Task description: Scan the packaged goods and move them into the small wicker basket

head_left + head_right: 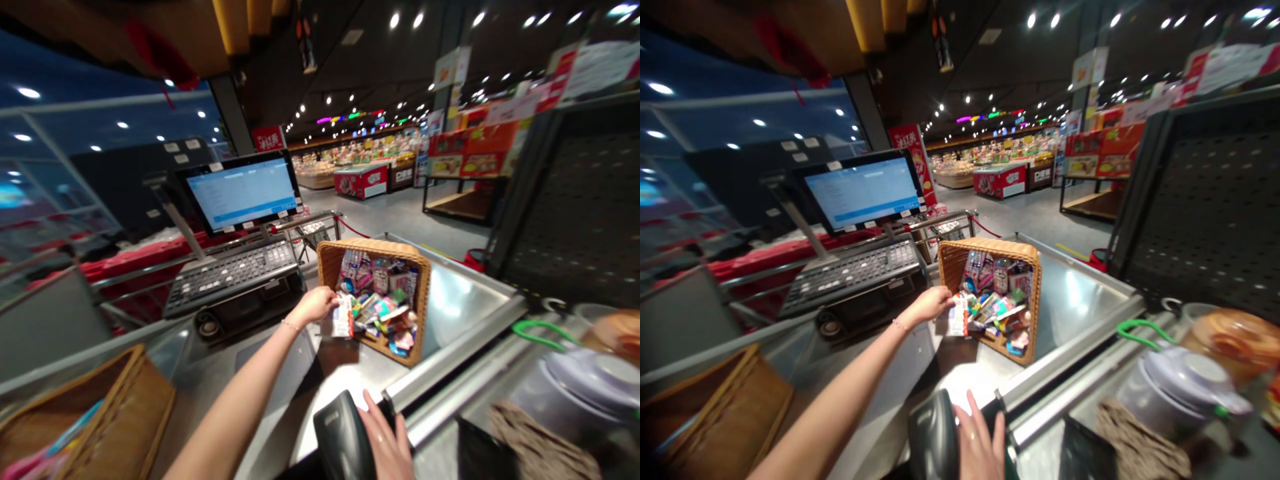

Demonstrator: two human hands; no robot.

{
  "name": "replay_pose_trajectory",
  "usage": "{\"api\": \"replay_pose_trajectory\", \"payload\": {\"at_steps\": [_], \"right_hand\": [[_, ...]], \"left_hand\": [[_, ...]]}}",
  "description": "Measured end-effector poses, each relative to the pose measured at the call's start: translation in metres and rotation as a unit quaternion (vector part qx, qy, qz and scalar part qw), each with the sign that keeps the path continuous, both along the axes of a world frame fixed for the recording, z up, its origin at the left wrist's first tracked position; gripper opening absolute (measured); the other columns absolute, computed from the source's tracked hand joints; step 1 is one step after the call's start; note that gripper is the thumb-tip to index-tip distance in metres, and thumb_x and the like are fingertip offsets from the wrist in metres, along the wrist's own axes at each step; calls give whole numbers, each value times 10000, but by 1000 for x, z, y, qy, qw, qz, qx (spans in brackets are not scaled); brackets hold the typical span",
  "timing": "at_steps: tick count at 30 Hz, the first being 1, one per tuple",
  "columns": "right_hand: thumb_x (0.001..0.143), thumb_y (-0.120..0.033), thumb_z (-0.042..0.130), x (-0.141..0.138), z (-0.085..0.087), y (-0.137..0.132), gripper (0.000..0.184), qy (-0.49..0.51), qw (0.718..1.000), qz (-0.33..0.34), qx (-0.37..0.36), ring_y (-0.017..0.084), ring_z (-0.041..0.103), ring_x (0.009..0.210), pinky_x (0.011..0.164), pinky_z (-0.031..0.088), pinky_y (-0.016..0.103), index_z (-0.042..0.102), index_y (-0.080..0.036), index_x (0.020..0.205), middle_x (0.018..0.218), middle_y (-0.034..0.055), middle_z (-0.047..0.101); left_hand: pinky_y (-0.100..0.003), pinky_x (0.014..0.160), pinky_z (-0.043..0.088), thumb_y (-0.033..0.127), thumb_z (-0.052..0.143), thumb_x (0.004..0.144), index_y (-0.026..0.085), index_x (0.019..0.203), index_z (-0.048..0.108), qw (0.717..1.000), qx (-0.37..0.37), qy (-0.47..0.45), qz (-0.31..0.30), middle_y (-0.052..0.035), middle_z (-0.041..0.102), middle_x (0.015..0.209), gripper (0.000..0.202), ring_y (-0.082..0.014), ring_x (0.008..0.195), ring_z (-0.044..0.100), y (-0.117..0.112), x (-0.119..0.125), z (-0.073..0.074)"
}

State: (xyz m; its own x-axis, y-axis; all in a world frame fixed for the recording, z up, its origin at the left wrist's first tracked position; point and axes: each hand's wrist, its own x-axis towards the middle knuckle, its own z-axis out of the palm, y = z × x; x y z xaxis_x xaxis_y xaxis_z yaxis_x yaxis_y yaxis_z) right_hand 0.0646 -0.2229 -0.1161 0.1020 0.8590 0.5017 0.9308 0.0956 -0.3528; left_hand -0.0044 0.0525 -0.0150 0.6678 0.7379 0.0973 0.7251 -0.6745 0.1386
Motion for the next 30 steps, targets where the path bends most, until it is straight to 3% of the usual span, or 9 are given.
{"api": "replay_pose_trajectory", "payload": {"at_steps": [3,8,10,16,19,22,25,27,30], "right_hand": [[735,-139,489,-2,9,-8,477,1,998,54,-22,391,512,1247,968,389,689,592,-139,1201,1296,199,594],[771,-43,386,-12,-2,-19,465,7,998,55,-26,325,547,1231,976,396,671,628,-201,1135,1254,146,637],[760,-38,390,-15,-11,-20,468,22,998,56,-35,326,541,1238,988,365,697,641,-221,1110,1229,116,657],[724,-79,461,-9,-17,-20,507,48,997,51,-44,342,519,1257,1021,322,693,620,-246,1176,1246,109,647],[619,-150,562,-5,-7,-20,617,40,993,79,-78,397,474,1282,1020,302,702,578,-192,1235,1277,156,617],[553,-184,614,-5,2,-20,714,32,989,110,-88,436,445,1291,1010,301,715,555,-156,1263,1295,179,597],[640,-136,558,-7,0,-19,596,16,994,89,-67,398,502,1256,999,353,684,587,-157,1234,1320,190,576],[721,-81,467,-7,-7,-19,501,8,997,54,-60,345,561,1210,985,395,655,627,-200,1180,1293,158,606],[740,-76,455,-4,-13,-18,496,-4,997,44,-62,340,551,1224,979,400,662,629,-234,1177,1254,116,642]], "left_hand": [[-246,771,458,397,460,895,174,808,663,997,-54,9,57,-39,663,822,314,-158,819,610,-12,-20,-19],[-329,896,429,301,480,892,123,1107,560,973,-36,5,228,-164,565,1145,290,-237,1078,555,-53,-44,-56],[-314,896,431,269,471,892,144,1155,524,966,-45,4,254,-150,537,1194,296,-220,1073,563,-71,-47,-67],[-333,885,453,431,618,786,109,1108,539,949,-88,6,302,-164,566,1141,462,-275,1084,555,-106,-41,-82],[-423,910,454,539,615,755,82,1271,437,938,-82,-16,337,-233,494,1284,712,-345,1194,477,-109,-20,-85],[-518,965,406,546,590,759,62,1353,360,938,-88,-44,333,-306,273,1472,800,-419,1354,277,-104,7,-89],[-526,974,398,414,623,734,68,1264,473,949,-125,-48,287,-292,357,1432,651,-419,1331,328,-97,21,-93],[-553,1027,347,323,641,699,128,1243,512,956,-135,-46,257,-237,363,1461,592,-382,1354,324,-93,19,-95],[-663,1078,185,393,639,690,153,1386,372,957,-113,-32,267,-212,148,1571,783,-365,1447,110,-93,3,-98]]}}
